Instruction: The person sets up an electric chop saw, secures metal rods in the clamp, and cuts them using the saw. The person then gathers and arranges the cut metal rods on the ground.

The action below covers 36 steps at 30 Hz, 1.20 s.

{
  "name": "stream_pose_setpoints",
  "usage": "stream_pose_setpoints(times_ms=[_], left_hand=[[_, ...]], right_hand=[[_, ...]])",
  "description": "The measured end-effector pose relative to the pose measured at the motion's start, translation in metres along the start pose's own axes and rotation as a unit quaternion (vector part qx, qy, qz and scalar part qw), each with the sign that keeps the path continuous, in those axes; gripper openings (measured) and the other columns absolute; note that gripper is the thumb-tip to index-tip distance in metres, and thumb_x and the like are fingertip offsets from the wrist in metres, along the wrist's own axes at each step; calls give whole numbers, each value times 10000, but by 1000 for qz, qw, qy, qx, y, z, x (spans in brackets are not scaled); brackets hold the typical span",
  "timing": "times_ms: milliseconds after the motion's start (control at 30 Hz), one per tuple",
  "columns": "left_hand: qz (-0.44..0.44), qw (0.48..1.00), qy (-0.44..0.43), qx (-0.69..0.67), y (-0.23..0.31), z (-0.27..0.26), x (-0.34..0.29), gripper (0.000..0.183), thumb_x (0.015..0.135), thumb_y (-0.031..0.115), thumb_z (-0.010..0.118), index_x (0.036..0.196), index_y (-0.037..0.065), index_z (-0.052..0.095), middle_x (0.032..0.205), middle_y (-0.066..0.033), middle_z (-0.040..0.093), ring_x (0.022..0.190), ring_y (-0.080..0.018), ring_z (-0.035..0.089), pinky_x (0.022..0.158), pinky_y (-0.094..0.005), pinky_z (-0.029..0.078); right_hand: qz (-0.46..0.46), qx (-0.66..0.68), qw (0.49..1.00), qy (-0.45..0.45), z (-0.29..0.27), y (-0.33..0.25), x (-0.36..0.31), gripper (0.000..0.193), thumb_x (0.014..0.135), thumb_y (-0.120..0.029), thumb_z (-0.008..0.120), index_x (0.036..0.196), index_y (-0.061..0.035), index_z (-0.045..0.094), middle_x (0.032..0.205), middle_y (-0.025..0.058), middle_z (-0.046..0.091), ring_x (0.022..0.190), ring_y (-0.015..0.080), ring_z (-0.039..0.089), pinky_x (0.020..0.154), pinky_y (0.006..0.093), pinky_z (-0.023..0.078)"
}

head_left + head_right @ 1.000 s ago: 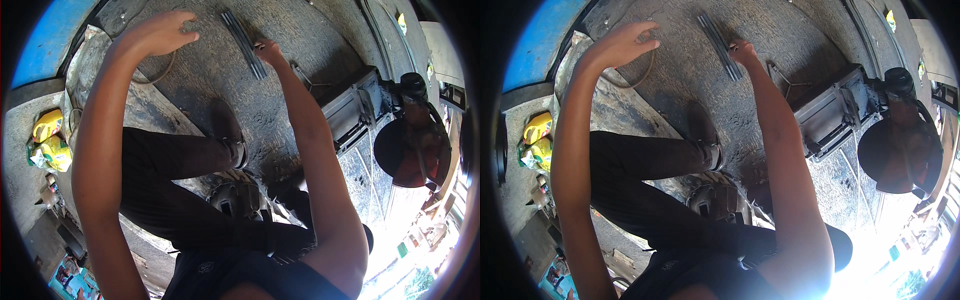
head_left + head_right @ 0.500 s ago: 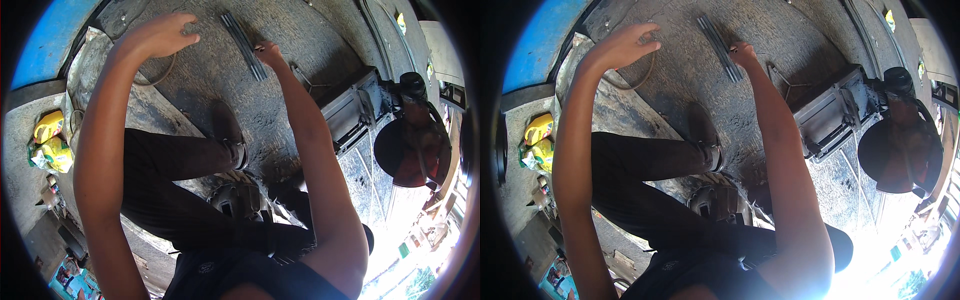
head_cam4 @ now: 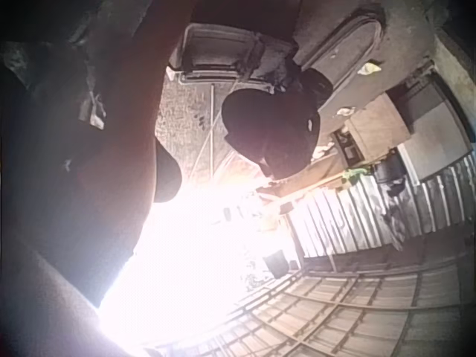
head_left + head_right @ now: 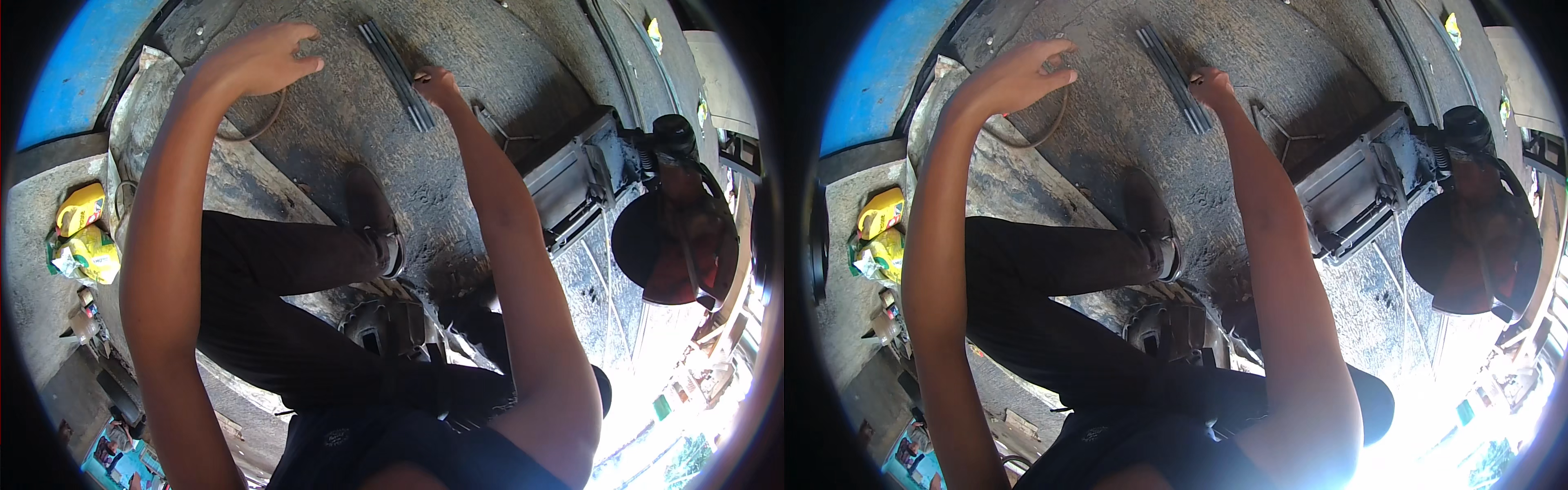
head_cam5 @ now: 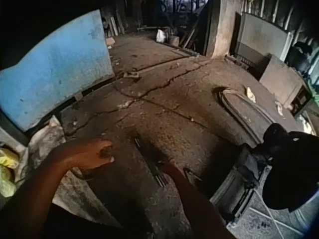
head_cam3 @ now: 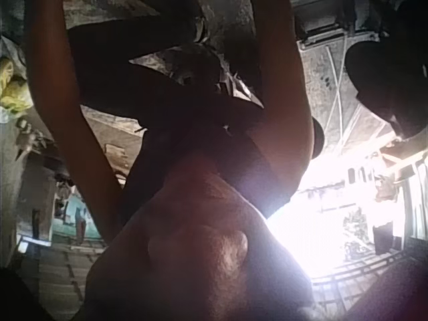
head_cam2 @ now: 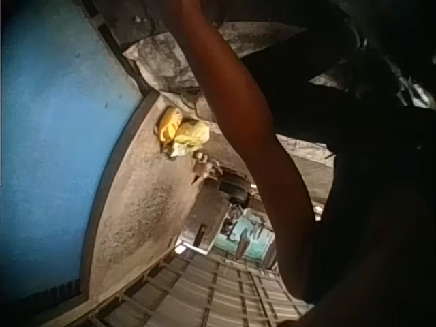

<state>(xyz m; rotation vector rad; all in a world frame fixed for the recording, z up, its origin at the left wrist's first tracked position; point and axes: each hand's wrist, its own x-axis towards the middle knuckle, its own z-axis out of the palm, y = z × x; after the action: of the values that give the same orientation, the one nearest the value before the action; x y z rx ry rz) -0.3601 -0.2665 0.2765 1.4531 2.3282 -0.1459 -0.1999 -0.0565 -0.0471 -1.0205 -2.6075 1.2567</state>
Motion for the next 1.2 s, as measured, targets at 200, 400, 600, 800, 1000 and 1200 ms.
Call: stream_pose_setpoints(times_ms=[200, 400, 600, 800, 1000, 1200], left_hand=[[16, 1000, 14, 10, -2, 3, 5, 562, 929, 421, 589, 1373, 91, 491, 1283, -181, 588, 1134, -318, 606, 925, -411, 489], [46, 999, 20, 5, 18, -1, 4, 565, 929, 412, 589, 1376, 81, 487, 1268, -200, 590, 1179, -335, 572, 959, -414, 464], [78, 996, 22, 37, 31, -11, -7, 558, 922, 384, 601, 1376, 81, 485, 1238, -199, 603, 1164, -341, 573, 951, -416, 462], [156, 984, 51, 67, 104, -19, 10, 570, 894, 372, 628, 1358, 70, 494, 1231, -203, 604, 1149, -344, 578, 942, -420, 464], [235, 966, 61, 83, 187, -8, -18, 557, 880, 345, 646, 1344, 68, 508, 1224, -215, 601, 1152, -363, 567, 948, -412, 461], [296, 954, 16, 47, 208, 0, -58, 535, 865, 319, 664, 1318, 64, 537, 1213, -220, 608, 1144, -359, 575, 956, -410, 456]], right_hand=[[-17, 14, 999, 42, 2, 7, -6, 372, 717, -247, 661, 1063, -117, 709, 984, 124, 717, 937, 299, 685, 852, 374, 538], [4, 114, 975, 190, -24, -18, -39, 343, 766, -215, 643, 1078, -84, 695, 972, 172, 710, 931, 323, 686, 826, 390, 540], [-33, 137, 979, 149, -22, -101, -163, 254, 794, -215, 648, 975, -48, 710, 901, 178, 709, 850, 335, 695, 746, 408, 540], [14, 151, 988, 25, -17, -57, -291, 258, 799, -252, 656, 934, -39, 711, 849, 172, 704, 807, 335, 688, 745, 383, 536], [233, 207, 948, -68, -32, -21, -382, 290, 833, -300, 688, 984, -52, 706, 797, 79, 701, 675, 206, 684, 588, 343, 548], [442, 283, 823, -217, -6, 71, -451, 219, 893, -290, 599, 765, -119, 649, 696, 32, 635, 589, 161, 625, 553, 350, 520]])
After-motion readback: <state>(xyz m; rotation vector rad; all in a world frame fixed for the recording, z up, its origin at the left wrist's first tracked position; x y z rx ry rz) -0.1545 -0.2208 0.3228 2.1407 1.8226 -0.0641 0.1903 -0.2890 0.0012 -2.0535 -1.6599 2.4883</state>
